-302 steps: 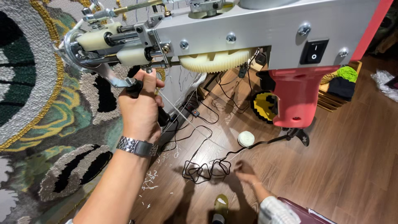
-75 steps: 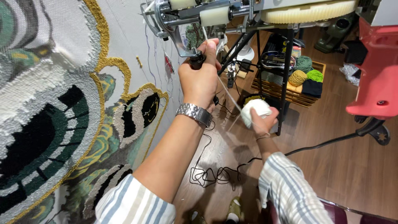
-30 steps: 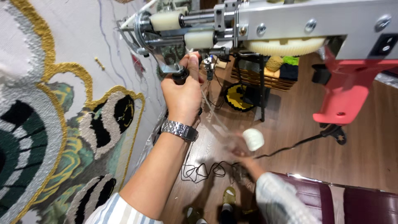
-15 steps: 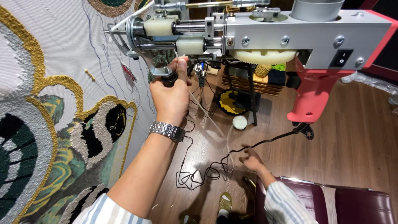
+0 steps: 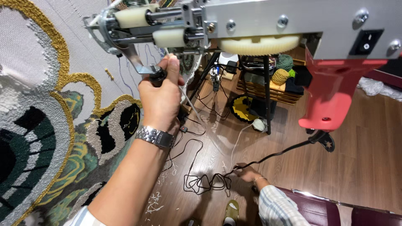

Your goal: The person uses a handheld tufting gun to apply white yarn onto a large canvas featuring a pre-printed design of a stylized face. They guide the tool along the outlines of the design, filling in specific areas with loops of yarn. The person occasionally pauses to adjust the yarn feed or reposition the tool.

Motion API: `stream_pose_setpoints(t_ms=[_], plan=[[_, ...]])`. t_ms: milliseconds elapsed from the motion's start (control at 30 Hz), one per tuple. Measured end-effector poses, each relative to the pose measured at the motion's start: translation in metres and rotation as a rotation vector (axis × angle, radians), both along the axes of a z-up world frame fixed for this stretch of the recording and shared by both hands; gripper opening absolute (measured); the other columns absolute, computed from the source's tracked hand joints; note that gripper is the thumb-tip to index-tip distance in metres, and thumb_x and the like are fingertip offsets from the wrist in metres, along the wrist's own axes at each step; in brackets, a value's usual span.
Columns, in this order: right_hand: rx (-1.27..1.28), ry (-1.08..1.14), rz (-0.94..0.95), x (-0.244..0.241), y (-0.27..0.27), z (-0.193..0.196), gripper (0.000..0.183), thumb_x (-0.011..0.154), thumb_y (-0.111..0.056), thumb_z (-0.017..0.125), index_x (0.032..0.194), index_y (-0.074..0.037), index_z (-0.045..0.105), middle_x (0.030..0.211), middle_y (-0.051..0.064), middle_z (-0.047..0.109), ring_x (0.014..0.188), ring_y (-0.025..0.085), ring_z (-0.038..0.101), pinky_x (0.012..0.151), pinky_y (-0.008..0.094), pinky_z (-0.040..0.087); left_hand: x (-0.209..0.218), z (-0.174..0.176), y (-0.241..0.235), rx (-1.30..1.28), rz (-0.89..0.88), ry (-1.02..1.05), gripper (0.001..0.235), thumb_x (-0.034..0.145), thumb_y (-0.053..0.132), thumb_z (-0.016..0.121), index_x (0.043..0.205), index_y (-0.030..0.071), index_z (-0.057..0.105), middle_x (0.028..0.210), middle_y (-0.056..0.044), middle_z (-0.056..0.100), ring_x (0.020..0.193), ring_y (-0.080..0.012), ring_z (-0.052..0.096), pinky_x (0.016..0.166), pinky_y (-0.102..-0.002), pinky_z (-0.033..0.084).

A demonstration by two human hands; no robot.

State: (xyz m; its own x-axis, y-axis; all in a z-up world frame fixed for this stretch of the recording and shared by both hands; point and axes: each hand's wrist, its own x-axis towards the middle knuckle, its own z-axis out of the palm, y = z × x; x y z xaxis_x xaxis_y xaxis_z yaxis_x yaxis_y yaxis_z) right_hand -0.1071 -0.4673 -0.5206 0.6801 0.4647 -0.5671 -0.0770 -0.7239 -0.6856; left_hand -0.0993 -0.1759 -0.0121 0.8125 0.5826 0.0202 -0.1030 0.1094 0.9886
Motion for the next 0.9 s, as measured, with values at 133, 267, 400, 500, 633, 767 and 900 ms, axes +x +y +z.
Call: stream_pose_setpoints(t_ms=[133,267,400,500,633,767,900], plan=[[0.067,0.093,-0.238,0.005,-0.041,0.013,0.029,0.100,-0.027,0.060,0.118,-0.005,0.065,0.100,0.013,0.076,0.082,0.018,0.071,0.071,0.037,0.059,-0.004,0.003,0.014,0.016,-0.005,-0.039,0.044,0.094,0.031,0.072,0.127,0.001,0.070,0.070,0.003,0.065,0.051,-0.0032,0.050,0.046,-0.021,0.036],[0.022,-0.100,-0.371,0.010,-0.091,0.036,0.023,0.097,-0.021,0.063,0.106,-0.001,0.070,0.087,0.016,0.077,0.077,0.021,0.072,0.070,0.037,0.058,-0.007,0.000,0.021,0.039,-0.005,-0.079,0.043,0.096,0.028,0.072,0.129,0.001,0.068,0.070,0.003,0.064,0.051,-0.0024,0.048,0.046,-0.020,0.036],[-0.083,-0.332,-0.363,0.010,-0.123,0.051,0.020,0.093,-0.018,0.064,0.098,-0.001,0.073,0.085,0.016,0.076,0.079,0.026,0.073,0.076,0.039,0.057,-0.007,-0.005,0.023,-0.004,-0.024,-0.111,0.044,0.095,0.025,0.072,0.131,0.000,0.065,0.069,0.002,0.063,0.051,-0.0033,0.049,0.045,-0.021,0.037],[-0.157,-0.430,-0.436,0.021,-0.127,0.057,0.020,0.090,-0.020,0.067,0.102,-0.005,0.074,0.088,0.018,0.074,0.084,0.032,0.072,0.080,0.042,0.055,-0.006,-0.007,0.018,-0.001,-0.036,-0.123,0.044,0.096,0.026,0.072,0.130,-0.001,0.067,0.071,0.003,0.063,0.054,-0.0025,0.049,0.048,-0.020,0.037],[-0.017,-0.795,-0.410,0.055,-0.099,0.072,0.020,0.084,-0.017,0.070,0.098,-0.005,0.075,0.092,0.018,0.072,0.092,0.037,0.068,0.081,0.044,0.054,-0.009,-0.007,0.006,-0.074,-0.049,-0.105,0.044,0.094,0.026,0.073,0.128,-0.001,0.066,0.070,0.002,0.063,0.052,-0.0036,0.050,0.046,-0.021,0.038],[0.164,-0.459,-0.360,0.088,-0.039,0.112,0.027,0.091,-0.020,0.070,0.116,-0.012,0.078,0.102,0.010,0.075,0.105,0.029,0.067,0.091,0.036,0.053,-0.011,-0.007,-0.004,-0.088,-0.068,-0.074,0.045,0.093,0.027,0.073,0.127,0.000,0.065,0.070,0.002,0.063,0.052,-0.0040,0.050,0.045,-0.021,0.038],[0.589,0.037,-0.322,0.086,-0.003,0.132,0.055,0.088,-0.024,0.071,0.140,-0.022,0.053,0.123,-0.008,0.069,0.116,0.009,0.062,0.094,0.026,0.052,-0.006,-0.013,-0.010,-0.080,-0.091,-0.053,0.045,0.092,0.029,0.073,0.128,0.001,0.066,0.070,0.002,0.064,0.052,-0.0041,0.051,0.047,-0.021,0.039]])
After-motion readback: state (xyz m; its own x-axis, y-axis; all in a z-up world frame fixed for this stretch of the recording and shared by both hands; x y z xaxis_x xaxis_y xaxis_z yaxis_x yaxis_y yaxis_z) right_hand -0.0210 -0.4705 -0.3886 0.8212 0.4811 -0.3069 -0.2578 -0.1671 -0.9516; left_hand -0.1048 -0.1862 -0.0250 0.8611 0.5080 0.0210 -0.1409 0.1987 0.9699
